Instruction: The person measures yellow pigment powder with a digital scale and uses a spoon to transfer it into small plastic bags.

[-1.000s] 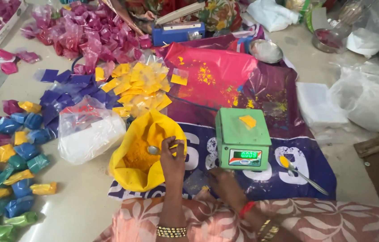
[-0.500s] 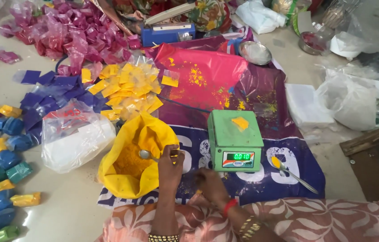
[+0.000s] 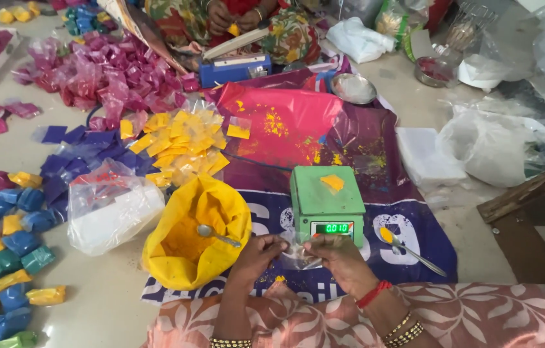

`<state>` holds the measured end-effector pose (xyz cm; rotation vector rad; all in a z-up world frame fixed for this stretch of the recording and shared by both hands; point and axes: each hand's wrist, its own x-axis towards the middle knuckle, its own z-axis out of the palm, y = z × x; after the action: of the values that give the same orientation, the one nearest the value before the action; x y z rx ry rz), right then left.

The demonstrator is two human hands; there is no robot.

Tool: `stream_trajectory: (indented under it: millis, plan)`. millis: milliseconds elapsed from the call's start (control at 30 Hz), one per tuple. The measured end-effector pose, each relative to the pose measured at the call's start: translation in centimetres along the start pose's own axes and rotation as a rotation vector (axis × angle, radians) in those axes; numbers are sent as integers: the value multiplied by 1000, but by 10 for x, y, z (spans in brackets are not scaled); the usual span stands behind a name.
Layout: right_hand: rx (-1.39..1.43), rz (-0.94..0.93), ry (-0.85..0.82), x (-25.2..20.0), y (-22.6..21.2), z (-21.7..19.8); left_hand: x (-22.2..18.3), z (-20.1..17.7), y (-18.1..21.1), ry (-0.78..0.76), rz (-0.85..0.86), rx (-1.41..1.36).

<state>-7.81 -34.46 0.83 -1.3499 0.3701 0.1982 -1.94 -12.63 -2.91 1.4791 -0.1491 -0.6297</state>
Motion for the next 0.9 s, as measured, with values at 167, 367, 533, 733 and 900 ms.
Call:
stream_trajectory:
  millis: [167, 367, 533, 733, 900]
  plan:
    - [-108, -2, 24, -19, -12, 0, -9, 7, 16, 50, 10, -48]
    - [-71, 67, 1, -40, -36, 6, -4, 4, 7, 100, 10, -47]
    - [-47, -8, 3, -26, -5, -6, -7, 18, 9, 147, 76, -5]
    - [-326, -182, 110, -31, -7, 20, -23, 48, 29, 149, 331, 169]
    - [-747, -406, 261, -35, 8, 29, -13, 56, 8, 272, 559, 411]
